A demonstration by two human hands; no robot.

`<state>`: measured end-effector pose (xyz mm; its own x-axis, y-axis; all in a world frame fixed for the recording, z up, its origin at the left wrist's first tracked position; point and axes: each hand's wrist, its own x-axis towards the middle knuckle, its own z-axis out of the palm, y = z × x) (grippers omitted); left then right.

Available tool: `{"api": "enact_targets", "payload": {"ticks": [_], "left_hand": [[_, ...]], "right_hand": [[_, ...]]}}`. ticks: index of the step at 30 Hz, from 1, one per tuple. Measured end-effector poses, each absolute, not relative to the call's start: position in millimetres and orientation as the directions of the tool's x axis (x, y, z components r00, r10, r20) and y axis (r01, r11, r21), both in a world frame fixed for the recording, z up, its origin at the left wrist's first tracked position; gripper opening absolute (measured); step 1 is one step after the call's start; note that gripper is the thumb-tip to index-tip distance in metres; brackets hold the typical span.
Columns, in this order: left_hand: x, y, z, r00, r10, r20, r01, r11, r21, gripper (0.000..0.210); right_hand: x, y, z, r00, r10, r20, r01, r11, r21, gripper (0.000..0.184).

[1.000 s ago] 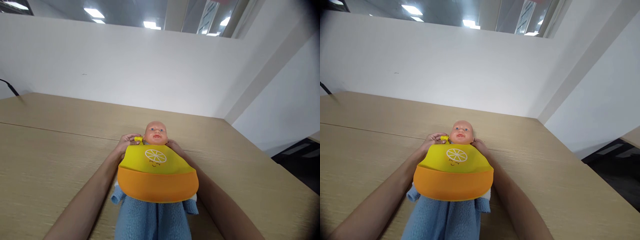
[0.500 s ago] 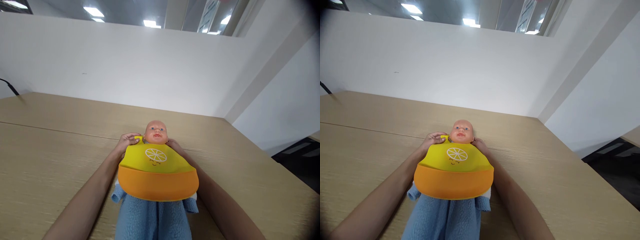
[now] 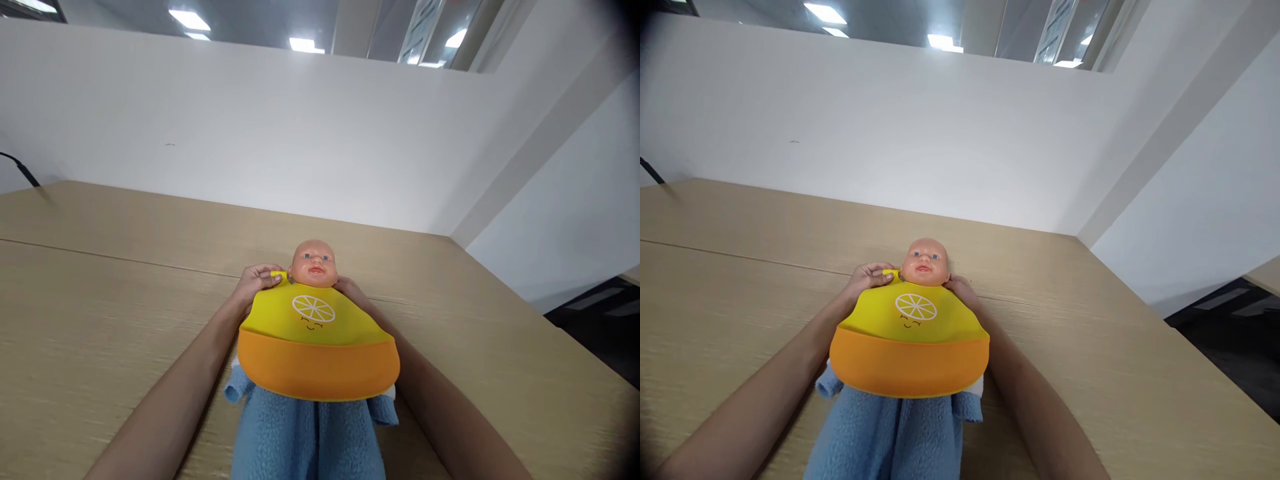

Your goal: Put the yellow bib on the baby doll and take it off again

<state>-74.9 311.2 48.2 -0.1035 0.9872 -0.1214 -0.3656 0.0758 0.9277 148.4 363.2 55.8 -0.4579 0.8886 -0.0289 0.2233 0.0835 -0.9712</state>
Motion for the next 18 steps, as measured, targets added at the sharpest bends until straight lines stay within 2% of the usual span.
{"api": "enact_targets", "payload": {"ticks": [8,14,18], "left_hand": [[-76.2,313.2,45.1,-0.095,0.989,-0.113,-0.361,0.071,0.93,0.047],[-75.5,313.7,45.6,-0.083,0.992,-0.095,-0.367,0.058,0.928,0.048],[-75.6,312.3,47.6,-0.063,0.994,-0.092,-0.357,0.064,0.932,0.048]], "right_hand": [[148.0,354.4,68.4,-0.529,0.847,-0.051,0.159,0.04,-0.987,0.03],[149.5,352.9,69.3,-0.504,0.862,-0.053,0.235,0.077,-0.969,0.03],[148.2,354.8,67.8,-0.514,0.857,-0.027,0.226,0.105,-0.969,0.03]]}}
